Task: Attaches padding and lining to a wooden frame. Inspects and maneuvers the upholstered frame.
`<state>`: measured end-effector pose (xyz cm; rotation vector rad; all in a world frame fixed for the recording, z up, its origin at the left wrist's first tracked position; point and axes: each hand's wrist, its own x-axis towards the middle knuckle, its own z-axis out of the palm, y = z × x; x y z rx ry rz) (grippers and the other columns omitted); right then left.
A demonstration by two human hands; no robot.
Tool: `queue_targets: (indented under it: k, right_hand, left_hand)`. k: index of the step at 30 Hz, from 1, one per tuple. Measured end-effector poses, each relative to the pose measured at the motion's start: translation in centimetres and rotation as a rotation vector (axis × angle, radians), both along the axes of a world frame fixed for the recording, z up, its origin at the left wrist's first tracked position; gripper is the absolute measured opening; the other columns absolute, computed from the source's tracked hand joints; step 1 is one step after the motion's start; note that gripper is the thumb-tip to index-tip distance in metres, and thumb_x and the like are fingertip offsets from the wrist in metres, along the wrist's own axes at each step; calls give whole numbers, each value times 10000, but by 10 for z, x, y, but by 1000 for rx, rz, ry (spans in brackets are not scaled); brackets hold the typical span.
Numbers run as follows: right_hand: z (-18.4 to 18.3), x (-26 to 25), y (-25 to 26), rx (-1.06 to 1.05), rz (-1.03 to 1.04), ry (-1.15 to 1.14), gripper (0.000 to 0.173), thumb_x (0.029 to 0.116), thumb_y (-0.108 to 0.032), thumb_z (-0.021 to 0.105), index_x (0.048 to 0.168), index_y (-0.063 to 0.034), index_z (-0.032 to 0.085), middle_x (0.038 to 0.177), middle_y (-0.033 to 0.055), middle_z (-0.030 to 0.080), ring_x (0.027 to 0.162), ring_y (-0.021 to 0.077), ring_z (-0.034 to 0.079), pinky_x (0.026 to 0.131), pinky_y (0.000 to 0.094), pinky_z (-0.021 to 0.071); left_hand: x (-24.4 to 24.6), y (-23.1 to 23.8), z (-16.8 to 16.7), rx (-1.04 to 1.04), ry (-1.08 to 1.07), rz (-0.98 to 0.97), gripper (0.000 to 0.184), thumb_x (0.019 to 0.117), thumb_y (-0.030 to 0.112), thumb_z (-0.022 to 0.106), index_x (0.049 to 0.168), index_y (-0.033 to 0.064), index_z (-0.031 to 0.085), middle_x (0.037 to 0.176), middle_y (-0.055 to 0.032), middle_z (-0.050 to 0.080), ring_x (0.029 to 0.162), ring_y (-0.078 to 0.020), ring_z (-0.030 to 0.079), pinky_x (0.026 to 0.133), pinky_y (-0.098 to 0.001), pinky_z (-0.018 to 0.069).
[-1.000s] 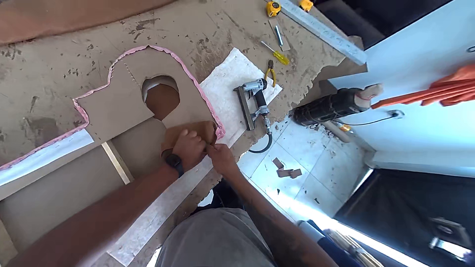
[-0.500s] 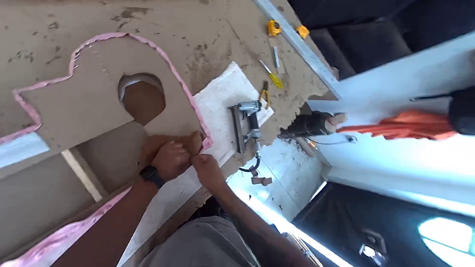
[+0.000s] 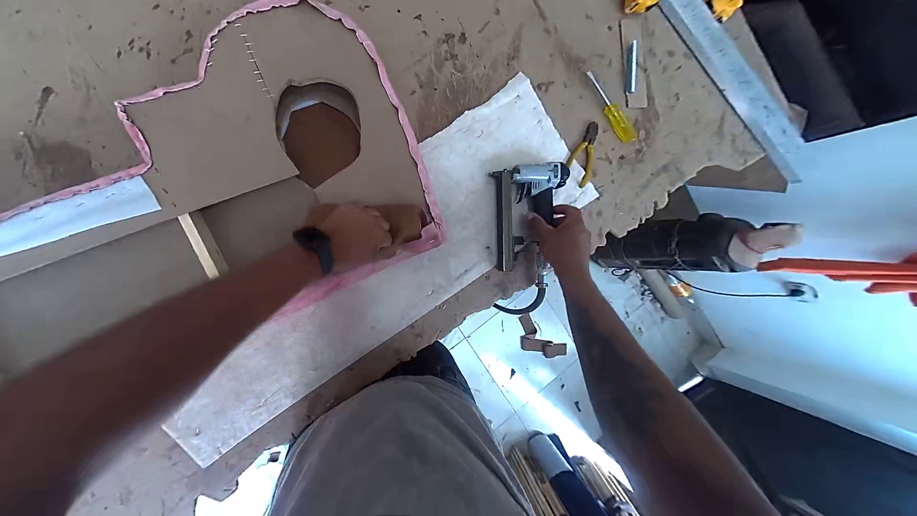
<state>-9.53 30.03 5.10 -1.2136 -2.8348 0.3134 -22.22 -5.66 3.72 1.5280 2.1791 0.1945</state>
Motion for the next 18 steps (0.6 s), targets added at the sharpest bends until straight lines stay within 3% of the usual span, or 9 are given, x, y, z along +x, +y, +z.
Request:
queue_targets:
  k: [1, 3, 4, 6, 8, 10, 11, 13, 18]
  right_hand:
    - [-27, 3, 23, -86, 77, 47, 544, 945, -451, 695, 1288, -37, 619, 956, 226, 718, 841, 434, 695, 725, 691, 529]
    - [-36, -6, 48, -357, 72, -5, 578, 902, -427, 750, 1355, -110, 581, 1019, 184, 713, 902, 390, 689, 780, 677, 524]
    - [-31, -1, 51, -462, 42, 57, 591, 846, -360, 811, 1323, -90, 591, 1017, 171, 705, 882, 348, 686, 776, 628, 545]
    - [2, 17, 26, -640, 29, 219, 591, 784, -164, 803, 1293, -56, 522, 1027, 139, 688, 802, 285, 717, 712, 516, 627]
    - [53, 45, -18, -814, 146, 261, 454, 929, -123, 686, 1324, -94, 463, 989, 107, 710, 756, 248, 732, 694, 428, 648]
    - [77, 69, -54, -808, 292, 289, 266, 1025, -246, 559, 1240, -93, 596, 789, 76, 699, 588, 208, 662, 539, 374, 584]
    - [83, 77, -71, -776, 341, 286, 280, 1029, -275, 536, 1229, -105, 634, 765, 69, 679, 543, 201, 620, 488, 376, 554]
    - [86, 80, -110, -729, 386, 238, 227, 1023, -277, 569, 1170, -131, 660, 786, 56, 687, 518, 210, 619, 450, 411, 564]
    - [65, 66, -172, -576, 302, -37, 265, 1029, -433, 564, 999, -218, 717, 590, -17, 627, 441, 148, 597, 417, 399, 545]
  left_hand:
    - [-7, 0, 3, -21, 16, -81, 539, 1072, 455, 434, 774, 76, 675, 881, -97, 691, 949, -297, 686, 828, -508, 549]
    - [-16, -5, -10, 107, 83, -137, 551, 1066, 452, 434, 718, 81, 644, 805, -86, 670, 877, -285, 691, 776, -486, 559]
    - [-15, -6, -20, 219, 98, -118, 539, 1055, 443, 460, 681, 86, 615, 754, -76, 649, 827, -273, 686, 743, -473, 561]
    - [-12, -7, -32, 361, 109, -57, 511, 1036, 424, 489, 655, 98, 591, 718, -60, 629, 790, -253, 677, 702, -451, 556]
    - [-9, -12, -38, 404, 102, -18, 510, 1034, 416, 486, 644, 101, 584, 724, -56, 635, 784, -246, 679, 676, -443, 554]
    - [-9, -13, -39, 411, 92, -5, 519, 1038, 413, 475, 641, 97, 582, 729, -59, 637, 792, -250, 675, 684, -444, 544]
    - [-9, -12, -39, 423, 92, -4, 517, 1037, 408, 475, 638, 97, 585, 728, -59, 641, 792, -251, 677, 688, -444, 546]
    - [-10, -9, -40, 431, 92, 9, 524, 1035, 420, 473, 641, 98, 593, 723, -59, 637, 786, -251, 677, 676, -446, 546]
    - [-11, -9, -38, 406, 45, 2, 523, 1050, 419, 443, 678, 93, 613, 771, -68, 661, 828, -254, 687, 699, -453, 548]
